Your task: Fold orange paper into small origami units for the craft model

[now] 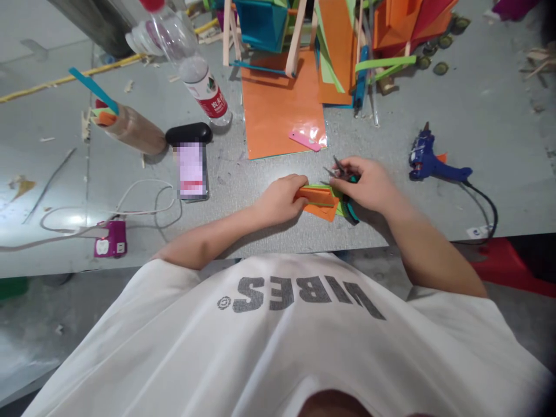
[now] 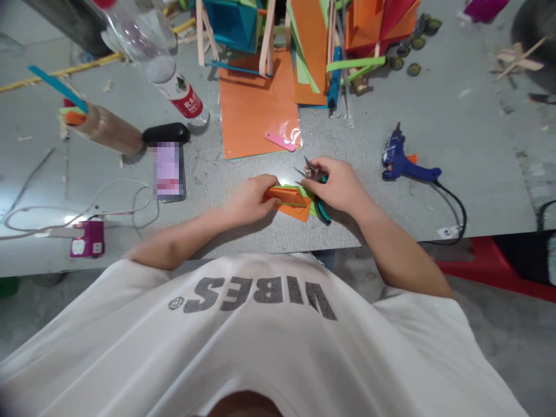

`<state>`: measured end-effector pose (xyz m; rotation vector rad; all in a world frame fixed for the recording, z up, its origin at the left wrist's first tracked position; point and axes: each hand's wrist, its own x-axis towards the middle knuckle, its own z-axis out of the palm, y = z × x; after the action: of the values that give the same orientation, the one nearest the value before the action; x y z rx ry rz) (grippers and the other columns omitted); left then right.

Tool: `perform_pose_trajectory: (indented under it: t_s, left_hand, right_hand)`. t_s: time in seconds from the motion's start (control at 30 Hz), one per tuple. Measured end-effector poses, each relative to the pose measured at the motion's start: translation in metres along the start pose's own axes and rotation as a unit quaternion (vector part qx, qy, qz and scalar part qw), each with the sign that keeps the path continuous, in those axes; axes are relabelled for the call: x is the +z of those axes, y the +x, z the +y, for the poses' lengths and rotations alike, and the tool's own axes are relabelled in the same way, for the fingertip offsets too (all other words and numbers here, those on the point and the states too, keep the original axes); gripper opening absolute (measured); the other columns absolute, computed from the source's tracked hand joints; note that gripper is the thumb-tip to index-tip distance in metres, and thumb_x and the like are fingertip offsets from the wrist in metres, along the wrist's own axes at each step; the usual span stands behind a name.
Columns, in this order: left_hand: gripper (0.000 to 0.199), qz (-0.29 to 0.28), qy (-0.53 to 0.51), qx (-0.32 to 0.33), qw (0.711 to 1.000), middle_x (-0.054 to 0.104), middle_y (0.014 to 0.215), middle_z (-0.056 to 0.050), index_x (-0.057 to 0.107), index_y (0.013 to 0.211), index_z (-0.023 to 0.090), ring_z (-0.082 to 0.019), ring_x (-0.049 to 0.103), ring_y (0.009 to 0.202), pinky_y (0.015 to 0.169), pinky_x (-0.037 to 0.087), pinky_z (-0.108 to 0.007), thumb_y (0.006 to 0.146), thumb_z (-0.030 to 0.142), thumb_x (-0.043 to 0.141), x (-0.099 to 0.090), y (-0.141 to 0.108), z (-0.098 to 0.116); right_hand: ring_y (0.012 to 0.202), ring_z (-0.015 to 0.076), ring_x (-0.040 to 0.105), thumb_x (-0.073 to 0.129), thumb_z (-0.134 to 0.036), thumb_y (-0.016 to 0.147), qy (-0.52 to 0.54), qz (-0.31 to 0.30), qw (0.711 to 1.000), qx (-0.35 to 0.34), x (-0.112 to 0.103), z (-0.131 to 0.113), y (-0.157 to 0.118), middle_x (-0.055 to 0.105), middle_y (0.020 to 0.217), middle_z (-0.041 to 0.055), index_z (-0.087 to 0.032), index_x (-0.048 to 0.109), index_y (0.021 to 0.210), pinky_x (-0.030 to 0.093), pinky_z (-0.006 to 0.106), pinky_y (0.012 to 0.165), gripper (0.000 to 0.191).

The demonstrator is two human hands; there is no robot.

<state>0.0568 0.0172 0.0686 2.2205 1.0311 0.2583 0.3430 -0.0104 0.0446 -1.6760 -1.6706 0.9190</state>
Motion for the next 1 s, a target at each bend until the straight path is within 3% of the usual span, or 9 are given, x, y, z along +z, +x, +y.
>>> perform_pose_trajectory:
  t_s: [0.13,0.2,0.27,0.33,0.43,0.5,0.67,0.83,1.0]
  left_hand:
    - [0.018,0.021,-0.02,-0.027,0.999,0.079,0.093,-0.007,0.056,0.094,0.029,-0.03,0.075,0.087,0.086,0.064,-0.049,0.096,0.024,0.073,0.004,0.002,-0.003]
    - [0.017,0.034,-0.031,-0.028,0.999,0.077,0.088,-0.005,0.058,0.096,0.03,-0.028,0.072,0.082,0.082,0.062,-0.047,0.096,0.026,0.074,0.006,0.002,-0.005]
    - [0.017,0.04,-0.036,-0.032,0.998,0.076,0.087,-0.004,0.059,0.097,0.029,-0.027,0.071,0.079,0.079,0.061,-0.046,0.095,0.027,0.076,0.008,0.002,-0.006]
    - [0.016,0.043,-0.041,-0.035,0.998,0.078,0.089,-0.004,0.061,0.097,0.029,-0.027,0.072,0.08,0.08,0.061,-0.045,0.095,0.026,0.076,0.008,0.0,-0.006]
    - [0.012,0.055,-0.055,-0.034,0.996,0.082,0.098,-0.005,0.065,0.104,0.028,-0.027,0.076,0.088,0.086,0.063,-0.045,0.096,0.023,0.073,0.007,-0.005,-0.006]
    - [0.016,0.072,-0.07,-0.03,0.994,0.085,0.106,-0.006,0.067,0.111,0.027,-0.027,0.078,0.095,0.092,0.064,-0.046,0.097,0.021,0.069,0.005,-0.009,-0.008]
    - [0.031,0.128,-0.054,0.008,0.99,0.086,0.125,-0.009,0.068,0.127,0.028,-0.029,0.078,0.114,0.109,0.065,-0.05,0.099,0.016,0.063,-0.006,-0.021,-0.022]
    - [0.067,0.159,0.059,0.035,0.985,0.074,0.138,-0.016,0.062,0.164,0.025,-0.037,0.069,0.131,0.122,0.058,-0.059,0.097,0.014,0.064,-0.009,-0.041,-0.041]
    - [0.065,0.202,0.079,-0.018,0.976,0.063,0.146,-0.021,0.066,0.158,0.021,-0.04,0.063,0.139,0.13,0.051,-0.066,0.093,0.01,0.064,0.005,-0.049,-0.053]
  right_hand:
    - [0.113,0.042,0.077,0.084,-0.051,0.107,-0.117,0.09,0.989,0.002,-0.013,0.013,0.003,0.085,0.125,0.0179,-0.027,0.08,0.125,0.062,0.065,0.106,0.031]
    - [0.128,0.047,0.071,0.081,-0.053,0.111,-0.155,0.123,0.979,-0.042,-0.021,0.013,0.002,0.079,0.141,0.0232,-0.027,0.078,0.135,0.057,0.072,0.116,0.035]
    - [0.144,0.0505,0.064,0.079,-0.053,0.113,-0.174,0.145,0.969,-0.095,-0.026,0.006,-0.003,0.075,0.153,0.0228,-0.031,0.077,0.14,0.05,0.075,0.127,0.035]
    - [0.142,0.0496,0.068,0.077,-0.054,0.113,-0.176,0.114,0.97,-0.121,-0.029,-0.004,-0.008,0.079,0.148,0.0197,-0.032,0.08,0.136,0.051,0.074,0.126,0.032]
    - [0.112,0.0437,0.081,0.076,-0.057,0.109,-0.163,-0.017,0.981,-0.107,-0.027,-0.017,-0.015,0.089,0.128,0.0167,-0.027,0.086,0.136,0.062,0.067,0.108,0.041]
    - [0.108,0.043,0.084,0.071,-0.054,0.109,-0.167,-0.069,0.979,-0.097,-0.022,-0.023,-0.018,0.092,0.126,0.0155,-0.026,0.088,0.138,0.064,0.064,0.104,0.043]
    - [0.116,0.0411,0.087,0.065,-0.036,0.109,-0.148,-0.079,0.975,-0.146,-0.008,-0.036,-0.013,0.094,0.129,0.0116,-0.03,0.091,0.131,0.065,0.058,0.105,0.034]
    - [0.117,0.0389,0.086,0.063,-0.031,0.111,-0.129,-0.097,0.96,-0.23,0.017,-0.054,0.001,0.093,0.128,0.0137,-0.028,0.091,0.132,0.065,0.054,0.104,0.035]
    - [0.114,0.0361,0.085,0.055,-0.028,0.113,-0.086,-0.111,0.954,-0.264,0.045,-0.058,0.01,0.091,0.126,0.0146,-0.027,0.089,0.134,0.067,0.053,0.102,0.04]
